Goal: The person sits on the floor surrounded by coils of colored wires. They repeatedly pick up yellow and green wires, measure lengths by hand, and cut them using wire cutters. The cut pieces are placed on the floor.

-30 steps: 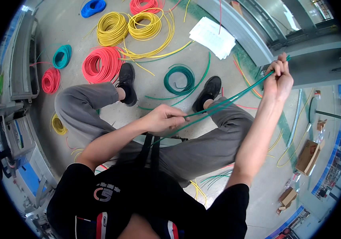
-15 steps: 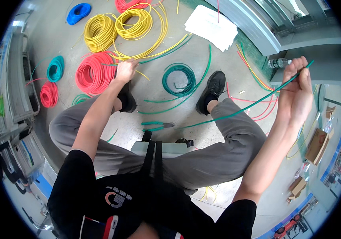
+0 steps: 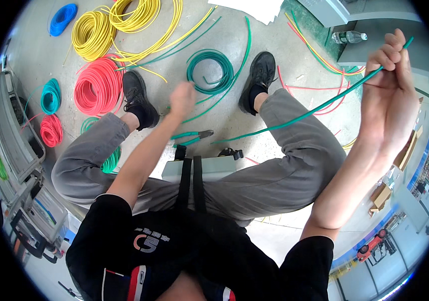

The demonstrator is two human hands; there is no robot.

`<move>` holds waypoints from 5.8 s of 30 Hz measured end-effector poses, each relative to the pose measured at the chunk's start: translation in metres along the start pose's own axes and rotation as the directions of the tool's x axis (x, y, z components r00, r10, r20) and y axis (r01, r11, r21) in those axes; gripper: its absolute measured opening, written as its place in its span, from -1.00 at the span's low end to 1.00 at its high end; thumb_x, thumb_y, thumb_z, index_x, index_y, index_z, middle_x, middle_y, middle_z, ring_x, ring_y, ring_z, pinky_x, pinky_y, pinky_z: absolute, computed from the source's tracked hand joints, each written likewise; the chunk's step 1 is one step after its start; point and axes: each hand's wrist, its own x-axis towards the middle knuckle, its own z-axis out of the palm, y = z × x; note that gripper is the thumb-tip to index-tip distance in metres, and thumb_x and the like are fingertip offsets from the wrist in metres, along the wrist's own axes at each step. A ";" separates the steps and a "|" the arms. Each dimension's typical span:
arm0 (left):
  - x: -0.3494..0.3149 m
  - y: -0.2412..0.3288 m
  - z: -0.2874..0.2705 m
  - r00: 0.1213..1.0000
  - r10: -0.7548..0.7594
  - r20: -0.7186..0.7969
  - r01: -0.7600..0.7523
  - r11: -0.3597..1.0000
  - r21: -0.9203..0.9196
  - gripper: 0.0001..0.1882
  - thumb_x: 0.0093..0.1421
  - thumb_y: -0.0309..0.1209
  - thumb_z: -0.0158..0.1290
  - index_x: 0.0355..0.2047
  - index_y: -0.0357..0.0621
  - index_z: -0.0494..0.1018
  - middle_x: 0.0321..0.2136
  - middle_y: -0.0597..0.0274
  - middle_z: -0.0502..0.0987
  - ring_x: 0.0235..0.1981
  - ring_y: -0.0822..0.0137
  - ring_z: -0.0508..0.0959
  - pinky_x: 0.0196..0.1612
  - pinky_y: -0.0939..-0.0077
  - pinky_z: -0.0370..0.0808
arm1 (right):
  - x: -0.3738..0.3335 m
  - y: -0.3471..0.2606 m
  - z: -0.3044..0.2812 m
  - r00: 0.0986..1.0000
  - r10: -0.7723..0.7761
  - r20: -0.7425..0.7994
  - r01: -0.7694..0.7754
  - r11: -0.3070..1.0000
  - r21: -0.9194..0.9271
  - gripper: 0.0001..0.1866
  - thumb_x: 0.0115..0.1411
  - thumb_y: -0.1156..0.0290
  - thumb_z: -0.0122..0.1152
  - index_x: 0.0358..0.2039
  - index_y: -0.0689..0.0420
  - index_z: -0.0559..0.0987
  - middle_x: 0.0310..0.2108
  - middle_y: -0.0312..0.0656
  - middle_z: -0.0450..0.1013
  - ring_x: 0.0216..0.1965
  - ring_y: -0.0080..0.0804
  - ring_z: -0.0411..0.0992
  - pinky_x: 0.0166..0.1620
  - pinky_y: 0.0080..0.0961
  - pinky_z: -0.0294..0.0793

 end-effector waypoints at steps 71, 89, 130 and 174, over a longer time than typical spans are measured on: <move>-0.097 0.031 -0.051 0.856 -0.069 0.512 0.088 0.996 -0.013 -0.85 0.15 -0.48 0.03 -0.41 -0.37 0.48 -0.61 0.09 0.50 -0.56 0.25 0.48 -0.46 0.37 0.40 | -0.225 0.172 -0.442 0.286 0.077 -0.955 0.950 0.109 0.294 -0.71 0.34 0.39 -0.18 -0.17 0.40 0.38 -0.26 0.01 0.47 -0.25 -0.26 0.50 -0.15 -0.51 0.61; -0.096 0.083 -0.090 0.912 -0.130 0.388 0.257 0.920 -0.297 -0.88 0.14 -0.51 0.05 -0.39 -0.36 0.50 -0.61 0.23 0.50 -0.55 0.45 0.47 -0.49 0.52 0.40 | -0.186 0.175 -0.521 0.151 0.232 -0.961 0.044 0.970 0.241 -0.83 0.19 0.55 -0.18 -0.20 0.30 0.32 -0.60 -0.04 0.42 -0.65 -0.24 0.42 -0.61 -0.36 0.47; -0.042 0.207 -0.175 0.969 -0.199 0.149 0.242 0.613 -0.752 -0.86 0.19 -0.46 0.09 -0.35 -0.34 0.51 -0.61 0.00 0.46 -0.63 0.36 0.37 -0.50 0.45 0.37 | -0.085 0.063 0.022 0.941 0.337 -0.031 -0.123 0.255 -0.959 -0.60 0.30 0.24 0.04 -0.03 0.33 0.43 -0.27 -0.08 0.51 -0.26 -0.41 0.47 -0.17 -0.50 0.45; -0.185 -0.321 -0.542 0.515 -0.814 -0.267 0.833 0.403 0.379 -0.73 0.07 -0.38 -0.11 -0.37 -0.25 0.54 -0.31 -0.21 0.55 -0.22 -0.14 0.55 -0.13 0.04 0.48 | -0.025 0.101 0.107 0.959 0.241 -0.149 -0.281 0.874 -0.396 -0.73 0.40 0.30 -0.18 -0.10 0.26 0.35 -0.62 -0.43 -0.06 -0.65 -0.73 -0.14 -0.64 -0.73 -0.09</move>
